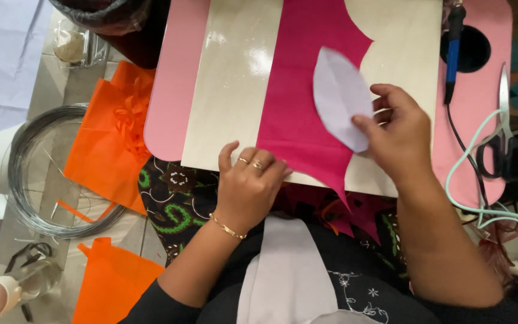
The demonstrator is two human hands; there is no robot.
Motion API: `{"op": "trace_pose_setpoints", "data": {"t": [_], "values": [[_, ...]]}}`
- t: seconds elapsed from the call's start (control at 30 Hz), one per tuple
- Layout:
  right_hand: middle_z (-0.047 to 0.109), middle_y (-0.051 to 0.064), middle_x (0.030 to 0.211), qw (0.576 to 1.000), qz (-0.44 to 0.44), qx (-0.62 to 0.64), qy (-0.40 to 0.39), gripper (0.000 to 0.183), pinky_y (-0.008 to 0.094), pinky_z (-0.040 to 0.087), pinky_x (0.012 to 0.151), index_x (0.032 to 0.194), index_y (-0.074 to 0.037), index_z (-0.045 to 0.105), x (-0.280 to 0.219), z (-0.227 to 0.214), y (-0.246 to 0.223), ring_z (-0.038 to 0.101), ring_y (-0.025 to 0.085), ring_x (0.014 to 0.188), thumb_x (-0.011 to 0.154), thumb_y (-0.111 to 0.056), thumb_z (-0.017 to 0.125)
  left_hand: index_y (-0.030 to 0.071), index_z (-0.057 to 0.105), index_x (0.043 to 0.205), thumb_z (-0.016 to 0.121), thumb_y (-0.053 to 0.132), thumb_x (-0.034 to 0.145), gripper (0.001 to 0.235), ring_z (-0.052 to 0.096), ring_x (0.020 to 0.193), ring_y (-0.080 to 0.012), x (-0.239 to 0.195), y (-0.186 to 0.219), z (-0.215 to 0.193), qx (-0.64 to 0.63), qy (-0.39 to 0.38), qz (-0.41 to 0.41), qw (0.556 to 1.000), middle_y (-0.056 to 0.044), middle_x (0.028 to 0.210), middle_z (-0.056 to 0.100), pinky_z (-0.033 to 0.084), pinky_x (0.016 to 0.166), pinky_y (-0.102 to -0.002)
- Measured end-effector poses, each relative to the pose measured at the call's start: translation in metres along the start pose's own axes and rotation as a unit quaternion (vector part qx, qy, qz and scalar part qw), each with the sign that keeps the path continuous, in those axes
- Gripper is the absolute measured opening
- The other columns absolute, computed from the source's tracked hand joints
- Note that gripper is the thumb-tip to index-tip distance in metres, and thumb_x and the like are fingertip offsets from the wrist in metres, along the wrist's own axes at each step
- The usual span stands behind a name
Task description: Using a hot cutting tool to cut out specific shapes from synthetic fabric using a template.
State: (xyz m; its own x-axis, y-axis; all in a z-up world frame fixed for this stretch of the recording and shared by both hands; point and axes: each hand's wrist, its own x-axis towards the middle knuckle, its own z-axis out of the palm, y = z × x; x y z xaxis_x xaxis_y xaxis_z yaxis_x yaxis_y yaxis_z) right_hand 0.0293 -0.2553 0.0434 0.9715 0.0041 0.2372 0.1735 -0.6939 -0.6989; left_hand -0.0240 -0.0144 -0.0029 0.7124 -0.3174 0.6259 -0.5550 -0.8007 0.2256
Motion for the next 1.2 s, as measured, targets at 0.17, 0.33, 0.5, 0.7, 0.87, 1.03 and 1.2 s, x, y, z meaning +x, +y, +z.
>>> {"op": "trace_pose_setpoints", "data": {"t": [0.17,0.33,0.5,0.7,0.87,1.03,1.2], "values": [[0.060,0.012,0.087,0.947,0.040,0.319,0.008,0.037,0.025,0.053,0.076,0.120,0.004,0.053,-0.003,-0.006,-0.023,0.061,0.013,0.080,0.086,0.007,0.067,0.017,0.069,0.092,0.062,0.031,0.090,0.016,0.058,0.090,-0.0189,-0.012,0.011,-0.006,0.021,0.020,0.006,1.000,0.000,0.086,0.059,0.029,0.096,-0.056],[0.060,0.003,0.092,0.936,0.124,0.324,-0.062,0.039,0.016,0.052,0.080,0.113,-0.004,0.059,-0.010,0.010,-0.019,0.059,0.007,0.085,0.077,0.003,0.071,0.016,0.069,0.098,0.065,0.033,0.092,0.019,0.064,0.098,-0.0165,-0.006,0.019,-0.030,0.055,-0.014,0.011,0.998,0.002,0.100,0.065,0.026,0.099,-0.048],[0.063,0.007,0.081,0.952,0.111,0.271,-0.084,0.043,0.025,0.054,0.070,0.113,-0.001,0.062,-0.013,0.022,-0.007,0.061,0.009,0.072,0.072,0.001,0.077,0.014,0.066,0.111,0.059,0.033,0.091,0.028,0.057,0.106,-0.0217,-0.023,0.014,-0.010,0.019,0.032,0.017,0.999,-0.005,0.106,0.062,0.026,0.098,-0.059],[0.064,0.010,0.078,0.963,0.115,0.212,-0.121,0.042,0.029,0.054,0.066,0.115,-0.002,0.063,-0.011,0.019,-0.006,0.061,0.014,0.070,0.074,0.003,0.074,0.014,0.066,0.112,0.059,0.035,0.091,0.030,0.056,0.107,-0.0212,-0.024,0.013,-0.008,0.024,0.032,0.010,0.999,-0.004,0.108,0.061,0.027,0.097,-0.059],[0.064,0.015,0.079,0.978,0.103,0.126,-0.134,0.042,0.032,0.053,0.065,0.113,-0.002,0.066,-0.008,0.019,-0.009,0.060,0.018,0.069,0.073,0.001,0.076,0.015,0.064,0.115,0.058,0.038,0.091,0.033,0.055,0.107,-0.0199,-0.026,0.014,-0.006,0.024,0.034,-0.003,0.999,-0.003,0.109,0.059,0.028,0.098,-0.058],[0.065,0.015,0.082,0.980,0.112,0.086,-0.143,0.036,0.030,0.052,0.065,0.111,-0.003,0.067,-0.008,0.017,-0.018,0.060,0.018,0.072,0.076,-0.002,0.075,0.017,0.062,0.121,0.055,0.040,0.092,0.037,0.053,0.105,-0.0182,-0.024,0.013,-0.007,0.035,0.027,-0.009,0.999,-0.001,0.108,0.057,0.027,0.099,-0.057],[0.065,0.014,0.082,0.982,0.113,0.055,-0.139,0.034,0.029,0.052,0.064,0.110,-0.004,0.068,-0.011,0.015,-0.026,0.059,0.018,0.071,0.077,-0.004,0.075,0.019,0.061,0.123,0.052,0.042,0.093,0.039,0.051,0.100,-0.0176,-0.021,0.014,-0.007,0.042,0.015,-0.011,0.999,0.000,0.105,0.055,0.028,0.099,-0.057]]}}
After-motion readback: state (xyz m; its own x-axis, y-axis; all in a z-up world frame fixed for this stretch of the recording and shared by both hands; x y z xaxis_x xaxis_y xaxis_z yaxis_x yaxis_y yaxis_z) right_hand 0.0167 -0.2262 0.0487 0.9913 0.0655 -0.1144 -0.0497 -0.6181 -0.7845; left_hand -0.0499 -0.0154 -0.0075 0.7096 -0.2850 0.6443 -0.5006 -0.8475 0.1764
